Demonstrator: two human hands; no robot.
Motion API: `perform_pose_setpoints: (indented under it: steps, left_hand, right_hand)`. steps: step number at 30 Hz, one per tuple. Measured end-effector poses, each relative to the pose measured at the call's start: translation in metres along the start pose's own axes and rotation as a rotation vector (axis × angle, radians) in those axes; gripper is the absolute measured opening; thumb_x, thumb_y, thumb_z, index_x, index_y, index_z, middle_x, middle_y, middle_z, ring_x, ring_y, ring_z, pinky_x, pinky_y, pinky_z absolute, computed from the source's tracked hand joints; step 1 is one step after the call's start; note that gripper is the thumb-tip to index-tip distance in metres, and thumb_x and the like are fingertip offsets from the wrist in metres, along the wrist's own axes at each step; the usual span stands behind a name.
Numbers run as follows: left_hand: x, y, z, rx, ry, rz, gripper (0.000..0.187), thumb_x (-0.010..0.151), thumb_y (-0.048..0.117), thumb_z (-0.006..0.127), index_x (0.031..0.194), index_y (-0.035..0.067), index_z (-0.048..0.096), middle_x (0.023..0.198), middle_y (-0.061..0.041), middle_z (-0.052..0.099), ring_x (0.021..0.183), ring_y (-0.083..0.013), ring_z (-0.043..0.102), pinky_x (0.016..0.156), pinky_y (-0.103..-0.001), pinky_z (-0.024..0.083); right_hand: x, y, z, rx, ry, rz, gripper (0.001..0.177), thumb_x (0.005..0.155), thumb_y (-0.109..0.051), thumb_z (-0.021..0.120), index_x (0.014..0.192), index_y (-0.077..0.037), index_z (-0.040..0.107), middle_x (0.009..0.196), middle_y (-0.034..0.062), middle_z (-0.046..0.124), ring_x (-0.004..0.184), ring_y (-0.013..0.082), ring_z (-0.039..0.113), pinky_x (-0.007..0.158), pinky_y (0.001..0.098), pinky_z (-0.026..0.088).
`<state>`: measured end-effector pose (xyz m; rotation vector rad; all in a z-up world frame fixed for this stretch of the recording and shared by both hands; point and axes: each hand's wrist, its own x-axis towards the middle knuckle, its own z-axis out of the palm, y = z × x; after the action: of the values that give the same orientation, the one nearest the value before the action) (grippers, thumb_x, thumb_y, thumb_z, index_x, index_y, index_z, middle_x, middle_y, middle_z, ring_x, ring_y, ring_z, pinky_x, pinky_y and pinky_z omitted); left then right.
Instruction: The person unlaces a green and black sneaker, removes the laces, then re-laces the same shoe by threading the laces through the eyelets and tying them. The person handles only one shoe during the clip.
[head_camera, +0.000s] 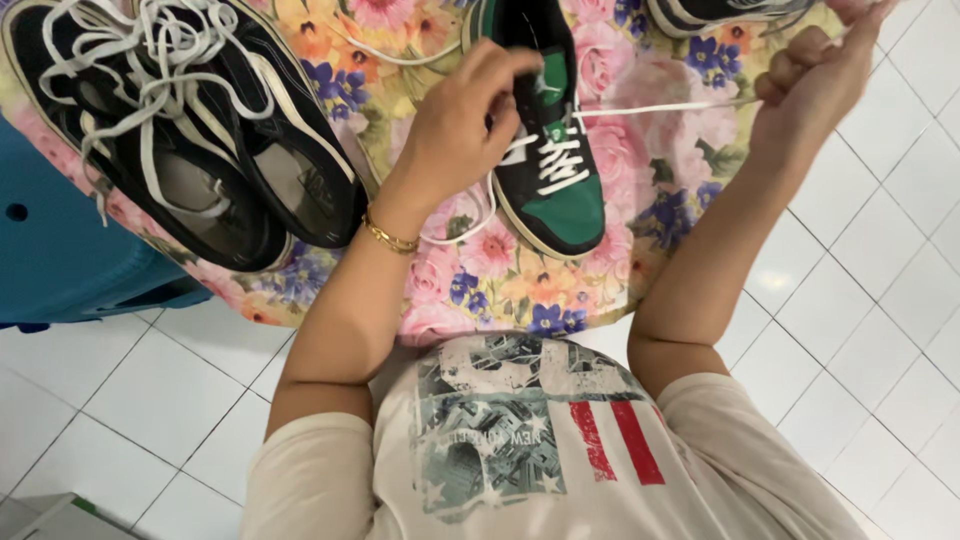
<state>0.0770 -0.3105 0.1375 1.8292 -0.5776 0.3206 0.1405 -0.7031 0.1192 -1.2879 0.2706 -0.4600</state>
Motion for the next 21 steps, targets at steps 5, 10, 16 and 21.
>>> perform_pose_setpoints:
  steps: [5,10,16,21]
  left_hand:
    - [-0.004,0.011,0.004,0.196,-0.07,-0.118,0.027,0.08,0.022,0.082,0.085,0.002,0.063,0.082,-0.009,0.06,0.074,-0.0282,0.063,0.064,-0.04,0.05]
    - [-0.017,0.01,0.013,0.338,-0.076,-0.033,0.028,0.081,0.029,0.084,0.081,0.006,0.069,0.083,-0.009,0.064,0.083,-0.0322,0.064,0.071,-0.044,0.051]
    - [-0.019,-0.001,0.015,0.305,-0.098,0.007,0.017,0.091,0.021,0.076,0.085,0.007,0.072,0.086,-0.009,0.065,0.086,-0.0328,0.064,0.073,-0.045,0.05]
    - [-0.021,-0.006,0.024,0.269,-0.073,-0.031,0.014,0.098,0.016,0.07,0.092,0.003,0.066,0.094,-0.013,0.063,0.094,-0.0348,0.063,0.077,-0.045,0.05]
  right_hand:
    - [-0.042,0.0,0.046,-0.108,-0.376,-0.176,0.017,0.116,-0.023,0.062,0.115,-0.006,0.066,0.077,-0.0014,0.053,0.059,0.0091,0.042,0.055,0.0259,0.03]
    - [-0.078,0.007,0.083,-0.648,-0.84,-0.182,0.01,0.097,-0.006,0.078,0.103,-0.004,0.069,0.07,-0.0083,0.041,0.059,0.0017,0.033,0.053,0.0227,0.024]
    - [-0.08,0.002,0.095,-0.782,-1.065,-0.038,0.023,0.096,-0.01,0.082,0.088,0.0,0.063,0.07,-0.0065,0.04,0.064,0.0028,0.034,0.054,0.0248,0.029]
    - [-0.073,0.007,0.09,-0.699,-1.068,0.22,0.008,0.099,-0.01,0.069,0.098,-0.003,0.065,0.071,-0.0098,0.055,0.063,-0.0002,0.047,0.054,0.0219,0.04]
